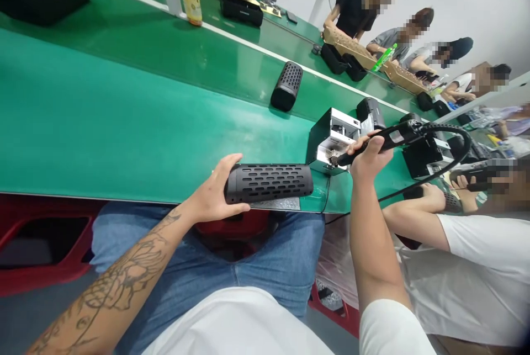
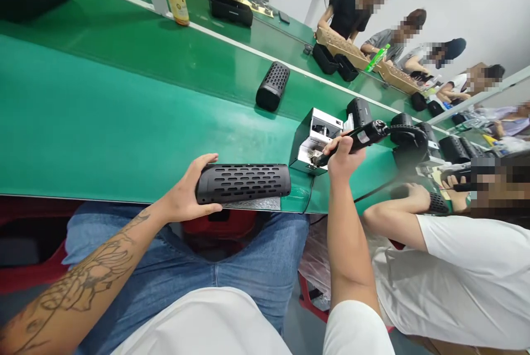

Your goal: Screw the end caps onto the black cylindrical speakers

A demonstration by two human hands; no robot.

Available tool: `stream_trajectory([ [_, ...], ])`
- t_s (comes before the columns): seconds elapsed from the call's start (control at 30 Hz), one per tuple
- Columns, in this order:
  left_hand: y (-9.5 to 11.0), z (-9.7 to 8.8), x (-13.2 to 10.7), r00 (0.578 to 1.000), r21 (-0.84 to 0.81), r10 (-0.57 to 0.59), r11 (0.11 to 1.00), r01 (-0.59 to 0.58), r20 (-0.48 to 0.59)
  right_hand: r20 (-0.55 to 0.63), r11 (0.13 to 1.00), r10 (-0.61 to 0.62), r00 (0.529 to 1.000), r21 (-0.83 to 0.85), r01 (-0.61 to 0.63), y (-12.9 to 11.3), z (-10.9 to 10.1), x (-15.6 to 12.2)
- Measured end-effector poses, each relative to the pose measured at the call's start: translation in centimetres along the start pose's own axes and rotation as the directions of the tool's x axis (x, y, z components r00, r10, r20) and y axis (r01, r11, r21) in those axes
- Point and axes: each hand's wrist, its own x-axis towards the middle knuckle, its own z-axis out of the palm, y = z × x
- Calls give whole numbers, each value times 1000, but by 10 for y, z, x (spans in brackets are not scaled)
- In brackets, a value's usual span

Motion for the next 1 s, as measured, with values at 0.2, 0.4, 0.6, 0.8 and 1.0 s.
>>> stream_trajectory([
  [0.2, -9, 11, -8, 999, -135, -46, 990, 47, 10, 42, 989, 2, 999, 146, -8, -66, 11, -27],
  [0.4, 1, 8, -5, 995, -156, -93, 983, 96, 28, 361, 919, -71, 930, 386, -79, -127, 50, -84],
  [0.6, 6, 7, -2, 994, -165, -108, 980, 111, 31, 455, 894, 3, 890, 397, -206, -127, 83, -113],
  [0.8, 6, 8, 1, 992, -155, -120, 980, 126, 47, 506, 899, 65, 860, 345, -270, -122, 89, -118],
  [1.0, 7, 9, 1, 994, -151, -99, 983, 104, 40, 593, 891, 60, 803, 331, -311, -125, 91, -120],
])
